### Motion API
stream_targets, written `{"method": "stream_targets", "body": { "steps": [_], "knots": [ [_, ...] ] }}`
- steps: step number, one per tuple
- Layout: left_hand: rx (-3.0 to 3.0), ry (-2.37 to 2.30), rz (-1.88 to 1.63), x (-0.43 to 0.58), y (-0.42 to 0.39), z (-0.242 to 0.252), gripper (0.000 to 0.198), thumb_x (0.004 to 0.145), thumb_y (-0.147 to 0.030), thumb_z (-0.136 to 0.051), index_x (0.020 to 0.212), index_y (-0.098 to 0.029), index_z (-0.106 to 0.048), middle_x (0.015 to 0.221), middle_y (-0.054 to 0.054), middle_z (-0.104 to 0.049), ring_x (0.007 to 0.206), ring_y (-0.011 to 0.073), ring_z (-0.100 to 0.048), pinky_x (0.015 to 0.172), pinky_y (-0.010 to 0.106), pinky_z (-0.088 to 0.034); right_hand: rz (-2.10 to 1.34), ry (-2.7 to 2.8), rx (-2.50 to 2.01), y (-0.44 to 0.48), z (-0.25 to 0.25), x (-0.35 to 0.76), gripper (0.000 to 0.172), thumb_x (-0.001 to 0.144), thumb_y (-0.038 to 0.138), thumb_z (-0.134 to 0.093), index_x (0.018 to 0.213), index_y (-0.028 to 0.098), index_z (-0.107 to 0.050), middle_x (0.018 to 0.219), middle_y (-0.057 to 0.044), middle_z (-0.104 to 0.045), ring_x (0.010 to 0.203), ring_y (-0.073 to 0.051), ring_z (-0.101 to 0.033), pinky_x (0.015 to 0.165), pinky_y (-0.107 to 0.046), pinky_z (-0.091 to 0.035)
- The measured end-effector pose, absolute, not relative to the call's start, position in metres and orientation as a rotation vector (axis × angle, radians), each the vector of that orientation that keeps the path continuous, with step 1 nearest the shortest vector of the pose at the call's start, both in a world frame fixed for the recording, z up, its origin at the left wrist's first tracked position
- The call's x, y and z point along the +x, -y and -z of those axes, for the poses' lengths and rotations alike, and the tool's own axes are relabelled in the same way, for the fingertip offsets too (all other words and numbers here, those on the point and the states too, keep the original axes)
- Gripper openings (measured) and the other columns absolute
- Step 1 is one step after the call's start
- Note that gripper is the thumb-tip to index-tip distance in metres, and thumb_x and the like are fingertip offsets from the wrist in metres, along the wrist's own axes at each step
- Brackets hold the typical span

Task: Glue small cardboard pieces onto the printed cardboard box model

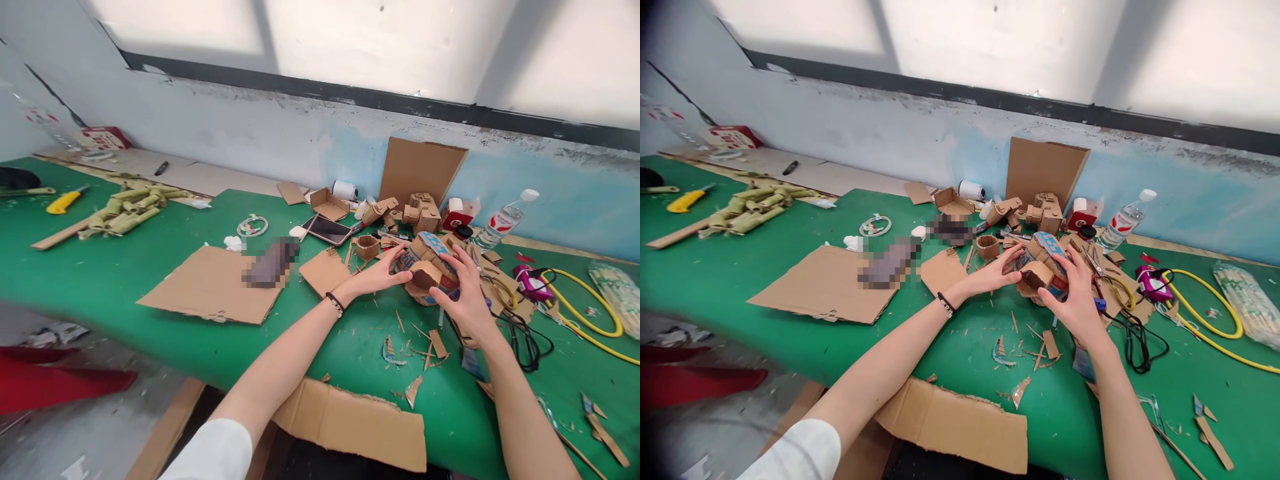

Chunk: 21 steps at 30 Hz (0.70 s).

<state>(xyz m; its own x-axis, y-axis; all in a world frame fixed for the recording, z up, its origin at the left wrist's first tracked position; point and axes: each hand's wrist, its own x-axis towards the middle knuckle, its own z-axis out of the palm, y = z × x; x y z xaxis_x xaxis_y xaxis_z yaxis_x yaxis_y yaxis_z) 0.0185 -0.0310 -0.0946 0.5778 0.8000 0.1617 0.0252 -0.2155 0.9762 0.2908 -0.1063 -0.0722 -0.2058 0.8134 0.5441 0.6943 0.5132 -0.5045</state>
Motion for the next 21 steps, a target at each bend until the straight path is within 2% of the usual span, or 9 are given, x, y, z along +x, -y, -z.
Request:
{"method": "stream_targets", "body": {
  "steps": [4,10,15,18,21],
  "knots": [
    [1.709,-0.716,-0.774,0.017,0.026,0.095,0.144,0.081,-0.094,-0.084,0.190,-0.028,-0.019,0.197,0.021,-0.015,0.184,0.0435,-0.020,0.148,0.066,-0.025,-0.228,1.983,-1.230,0.104,0.071,0.298,0.073,0.106,0.067,-0.074,0.169,0.036,-0.054,0.191,-0.015,-0.034,0.175,-0.047,-0.036,0.140,-0.077,-0.032],
    [1.711,-0.795,-0.725,0.013,0.026,0.089,0.159,0.074,-0.099,-0.084,0.190,-0.018,-0.011,0.190,0.032,-0.029,0.179,0.0466,-0.033,0.143,0.068,-0.034,-0.281,1.999,-1.195,0.106,0.068,0.299,0.074,0.105,0.069,-0.077,0.167,0.035,-0.057,0.192,-0.014,-0.031,0.175,-0.047,-0.036,0.141,-0.076,-0.032],
    [1.730,-0.778,-0.682,0.012,0.029,0.086,0.158,0.077,-0.093,-0.088,0.191,-0.021,-0.003,0.195,0.028,-0.016,0.182,0.0463,-0.026,0.145,0.065,-0.033,-0.307,2.024,-1.186,0.106,0.067,0.302,0.076,0.103,0.070,-0.080,0.167,0.036,-0.058,0.192,-0.014,-0.031,0.175,-0.046,-0.036,0.142,-0.073,-0.033],
    [1.724,-0.807,-0.691,0.015,0.030,0.088,0.161,0.075,-0.093,-0.089,0.190,-0.017,-0.006,0.191,0.032,-0.027,0.181,0.0473,-0.027,0.146,0.067,-0.028,-0.312,2.033,-1.199,0.105,0.065,0.306,0.078,0.102,0.071,-0.081,0.168,0.036,-0.058,0.193,-0.014,-0.030,0.178,-0.046,-0.031,0.143,-0.074,-0.029],
    [1.702,-0.787,-0.722,0.017,0.030,0.089,0.161,0.073,-0.093,-0.091,0.190,-0.020,-0.009,0.192,0.030,-0.025,0.179,0.0496,-0.030,0.145,0.068,-0.029,-0.332,2.056,-1.206,0.106,0.062,0.309,0.078,0.103,0.070,-0.080,0.171,0.037,-0.057,0.190,-0.013,-0.034,0.177,-0.046,-0.033,0.143,-0.073,-0.029]
  ]
}}
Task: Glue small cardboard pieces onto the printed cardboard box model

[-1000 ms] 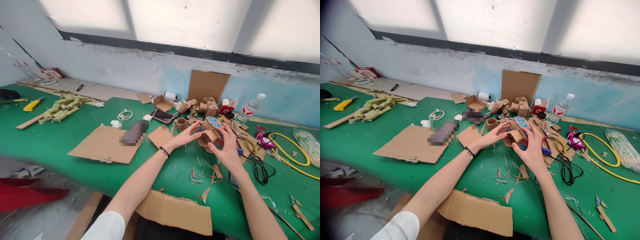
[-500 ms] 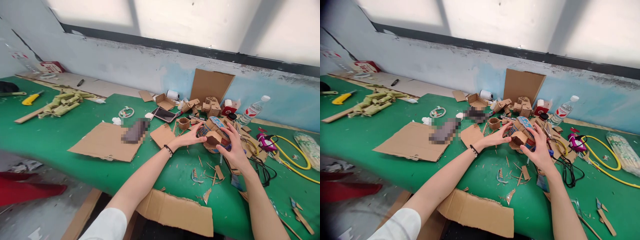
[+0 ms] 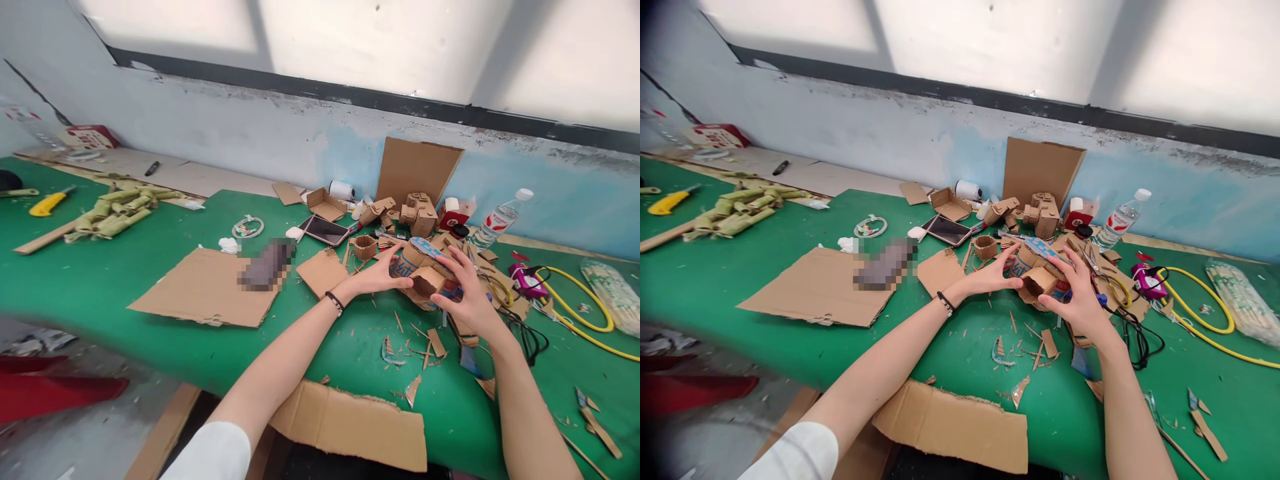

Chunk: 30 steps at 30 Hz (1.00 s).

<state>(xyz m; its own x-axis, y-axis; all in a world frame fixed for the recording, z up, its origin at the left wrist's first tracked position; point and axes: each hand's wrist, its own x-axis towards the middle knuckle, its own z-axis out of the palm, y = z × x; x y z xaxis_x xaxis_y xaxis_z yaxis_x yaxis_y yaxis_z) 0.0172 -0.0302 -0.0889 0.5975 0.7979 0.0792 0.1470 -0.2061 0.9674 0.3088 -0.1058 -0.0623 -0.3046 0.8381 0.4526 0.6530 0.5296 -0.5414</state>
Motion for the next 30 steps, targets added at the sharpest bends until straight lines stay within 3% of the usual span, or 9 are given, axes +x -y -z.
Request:
{"method": "stream_targets", "body": {
  "steps": [7,12,17,21,26,28,30],
  "knots": [
    [1.689,-0.696,-0.737,0.018,0.031,0.090,0.161,0.074,-0.092,-0.091,0.191,-0.022,-0.005,0.197,0.023,-0.014,0.184,0.0463,-0.016,0.149,0.062,-0.023,-0.424,2.044,-1.142,0.106,0.060,0.312,0.072,0.103,0.060,-0.086,0.168,0.043,-0.062,0.179,-0.010,-0.049,0.169,-0.043,-0.048,0.139,-0.067,-0.043],
    [1.653,-0.662,-0.807,0.020,0.025,0.101,0.162,0.069,-0.090,-0.096,0.191,-0.025,-0.010,0.197,0.021,-0.016,0.184,0.0452,-0.021,0.150,0.061,-0.023,-0.376,2.009,-1.139,0.108,0.060,0.308,0.051,0.101,0.057,-0.088,0.146,0.038,-0.075,0.177,-0.011,-0.051,0.171,-0.045,-0.045,0.132,-0.067,-0.052],
    [1.672,-0.567,-0.898,0.021,0.019,0.111,0.153,0.069,-0.089,-0.096,0.188,-0.024,-0.025,0.193,0.022,-0.032,0.180,0.0471,-0.032,0.149,0.060,-0.028,-0.438,1.969,-1.154,0.112,0.061,0.304,0.040,0.103,0.055,-0.085,0.135,0.032,-0.076,0.180,-0.013,-0.046,0.165,-0.043,-0.053,0.118,-0.058,-0.066],
    [1.690,-0.540,-0.927,0.022,0.018,0.115,0.155,0.069,-0.092,-0.093,0.188,-0.023,-0.023,0.194,0.022,-0.029,0.181,0.0468,-0.029,0.150,0.059,-0.026,-0.427,1.985,-1.126,0.110,0.065,0.301,0.040,0.107,0.056,-0.081,0.140,0.033,-0.078,0.181,-0.013,-0.045,0.175,-0.043,-0.039,0.121,-0.059,-0.063],
    [1.687,-0.526,-0.959,0.022,0.020,0.117,0.155,0.069,-0.091,-0.095,0.188,-0.023,-0.022,0.194,0.022,-0.026,0.181,0.0459,-0.028,0.150,0.060,-0.024,-0.184,2.071,-1.127,0.109,0.065,0.296,0.046,0.109,0.058,-0.078,0.149,0.035,-0.078,0.185,-0.012,-0.042,0.178,-0.048,-0.029,0.139,-0.080,-0.032],
    [1.671,-0.518,-0.975,0.023,0.020,0.119,0.155,0.068,-0.089,-0.097,0.188,-0.024,-0.024,0.194,0.022,-0.027,0.181,0.0459,-0.029,0.150,0.061,-0.025,-0.037,2.081,-1.147,0.112,0.062,0.294,0.057,0.106,0.060,-0.081,0.156,0.033,-0.073,0.179,-0.016,-0.047,0.174,-0.050,-0.033,0.137,-0.080,-0.035],
    [1.658,-0.522,-0.987,0.023,0.020,0.120,0.156,0.066,-0.088,-0.098,0.188,-0.025,-0.024,0.193,0.022,-0.030,0.181,0.0462,-0.028,0.149,0.063,-0.025,0.081,2.067,-1.188,0.118,0.057,0.292,0.062,0.104,0.059,-0.084,0.157,0.030,-0.070,0.165,-0.019,-0.057,0.162,-0.048,-0.050,0.130,-0.076,-0.048]
  ]
}}
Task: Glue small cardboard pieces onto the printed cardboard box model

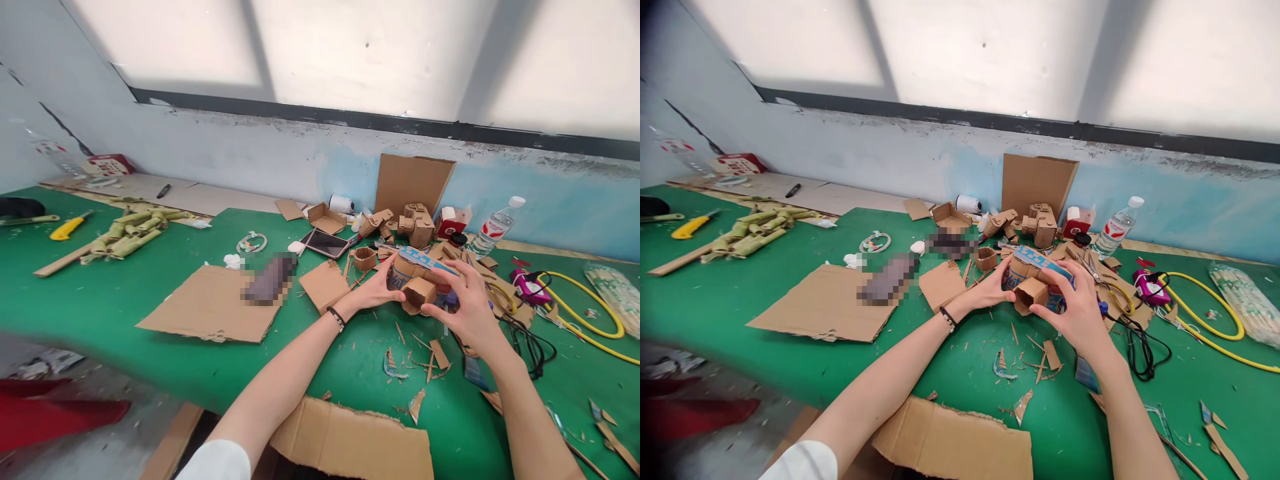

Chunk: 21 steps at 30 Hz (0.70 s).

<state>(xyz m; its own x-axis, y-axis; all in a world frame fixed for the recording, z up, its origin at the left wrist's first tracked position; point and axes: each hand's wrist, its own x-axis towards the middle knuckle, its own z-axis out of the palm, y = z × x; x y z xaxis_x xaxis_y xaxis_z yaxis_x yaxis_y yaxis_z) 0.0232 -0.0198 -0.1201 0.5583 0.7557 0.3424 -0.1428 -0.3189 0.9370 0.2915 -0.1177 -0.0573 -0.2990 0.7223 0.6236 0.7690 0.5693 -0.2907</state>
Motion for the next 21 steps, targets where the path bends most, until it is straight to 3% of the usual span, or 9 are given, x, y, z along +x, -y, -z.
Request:
{"method": "stream_targets", "body": {
  "steps": [2,5,8,10,15,21],
  "knots": [
    [1.654,-0.536,-1.007,0.023,0.020,0.120,0.155,0.066,-0.088,-0.098,0.187,-0.025,-0.026,0.190,0.022,-0.036,0.181,0.0459,-0.028,0.149,0.065,-0.026,0.154,2.066,-1.219,0.124,0.053,0.289,0.053,0.105,0.056,-0.083,0.149,0.028,-0.073,0.146,-0.019,-0.065,0.142,-0.044,-0.065,0.118,-0.067,-0.059],
    [1.637,-0.571,-1.079,0.023,0.021,0.118,0.142,0.071,-0.090,-0.094,0.182,-0.023,-0.037,0.185,0.023,-0.045,0.178,0.0456,-0.036,0.148,0.063,-0.030,0.192,2.124,-1.229,0.133,0.048,0.285,0.031,0.112,0.048,-0.075,0.134,0.026,-0.076,0.126,-0.014,-0.071,0.115,-0.036,-0.076,0.097,-0.052,-0.066],
    [1.591,-0.677,-1.136,0.025,0.023,0.116,0.123,0.079,-0.089,-0.090,0.171,-0.019,-0.048,0.178,0.024,-0.054,0.169,0.0437,-0.052,0.144,0.059,-0.039,0.142,2.127,-1.259,0.136,0.048,0.282,0.022,0.118,0.039,-0.065,0.132,0.025,-0.076,0.122,-0.010,-0.075,0.088,-0.025,-0.080,0.073,-0.037,-0.064],
    [1.562,-0.745,-1.139,0.026,0.024,0.116,0.111,0.083,-0.084,-0.091,0.164,-0.019,-0.051,0.171,0.024,-0.060,0.161,0.0417,-0.060,0.139,0.058,-0.046,0.115,2.083,-1.276,0.135,0.050,0.281,0.023,0.120,0.032,-0.061,0.136,0.025,-0.076,0.122,-0.008,-0.077,0.076,-0.019,-0.079,0.066,-0.032,-0.061],
    [1.512,-0.853,-1.180,0.031,0.026,0.119,0.089,0.085,-0.072,-0.095,0.145,-0.021,-0.053,0.158,0.023,-0.068,0.149,0.0409,-0.068,0.132,0.060,-0.052,0.276,1.933,-1.283,0.129,0.057,0.277,0.024,0.117,0.024,-0.061,0.131,0.023,-0.081,0.115,-0.007,-0.082,0.072,-0.017,-0.078,0.066,-0.028,-0.060],
    [1.464,-0.913,-1.262,0.036,0.031,0.116,0.089,0.080,-0.067,-0.100,0.138,-0.023,-0.050,0.156,0.021,-0.070,0.150,0.0384,-0.069,0.130,0.057,-0.054,0.506,1.809,-1.279,0.124,0.064,0.274,0.025,0.116,0.024,-0.063,0.130,0.022,-0.084,0.113,-0.009,-0.084,0.086,-0.021,-0.081,0.073,-0.030,-0.059]
  ]
}}
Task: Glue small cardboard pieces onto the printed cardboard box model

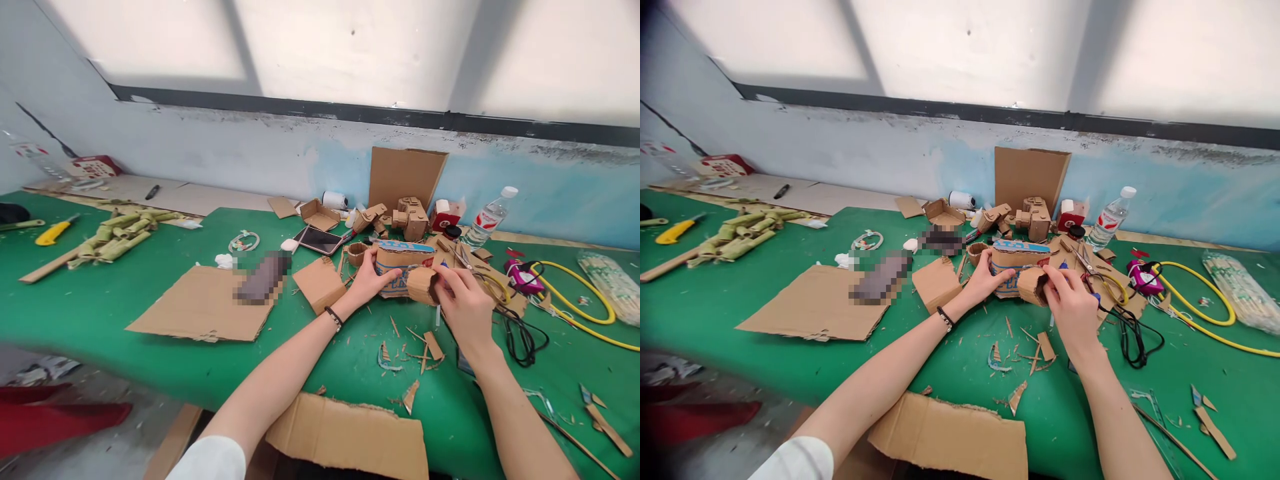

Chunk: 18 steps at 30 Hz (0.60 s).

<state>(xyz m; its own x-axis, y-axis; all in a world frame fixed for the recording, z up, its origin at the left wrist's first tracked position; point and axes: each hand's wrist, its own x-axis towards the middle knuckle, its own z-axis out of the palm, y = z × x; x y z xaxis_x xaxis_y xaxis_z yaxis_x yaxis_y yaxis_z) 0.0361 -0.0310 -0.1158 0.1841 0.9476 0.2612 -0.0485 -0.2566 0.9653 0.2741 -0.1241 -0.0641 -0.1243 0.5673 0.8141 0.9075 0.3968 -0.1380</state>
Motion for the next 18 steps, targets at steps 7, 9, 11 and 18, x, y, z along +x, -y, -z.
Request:
{"method": "stream_targets", "body": {
  "steps": [7,9,11,18],
  "knots": [
    [1.376,-0.991,-1.312,0.045,0.037,0.118,0.092,0.078,-0.072,-0.101,0.135,-0.023,-0.048,0.151,0.022,-0.074,0.144,0.0388,-0.073,0.128,0.059,-0.056,0.470,1.748,-1.327,0.122,0.063,0.275,0.027,0.115,0.025,-0.061,0.128,0.025,-0.084,0.112,-0.009,-0.084,0.089,-0.022,-0.081,0.077,-0.032,-0.061],
    [1.343,-1.000,-1.318,0.046,0.038,0.117,0.093,0.078,-0.073,-0.100,0.136,-0.023,-0.047,0.150,0.024,-0.075,0.141,0.0393,-0.075,0.125,0.060,-0.058,0.443,1.705,-1.326,0.122,0.061,0.276,0.027,0.116,0.026,-0.061,0.127,0.025,-0.085,0.112,-0.009,-0.083,0.086,-0.021,-0.079,0.074,-0.032,-0.060],
    [1.322,-1.005,-1.326,0.047,0.040,0.116,0.093,0.079,-0.074,-0.099,0.136,-0.023,-0.047,0.150,0.025,-0.075,0.140,0.0407,-0.076,0.124,0.062,-0.058,0.469,1.673,-1.325,0.120,0.060,0.276,0.026,0.116,0.026,-0.061,0.126,0.025,-0.085,0.110,-0.009,-0.082,0.085,-0.021,-0.079,0.072,-0.032,-0.058],
    [1.326,-0.975,-1.355,0.053,0.044,0.117,0.100,0.077,-0.084,-0.095,0.141,-0.023,-0.047,0.153,0.023,-0.074,0.144,0.0403,-0.074,0.128,0.060,-0.056,0.612,1.733,-1.361,0.112,0.070,0.268,0.028,0.114,0.020,-0.061,0.128,0.023,-0.085,0.109,-0.008,-0.083,0.085,-0.020,-0.079,0.070,-0.029,-0.055]
  ]
}}
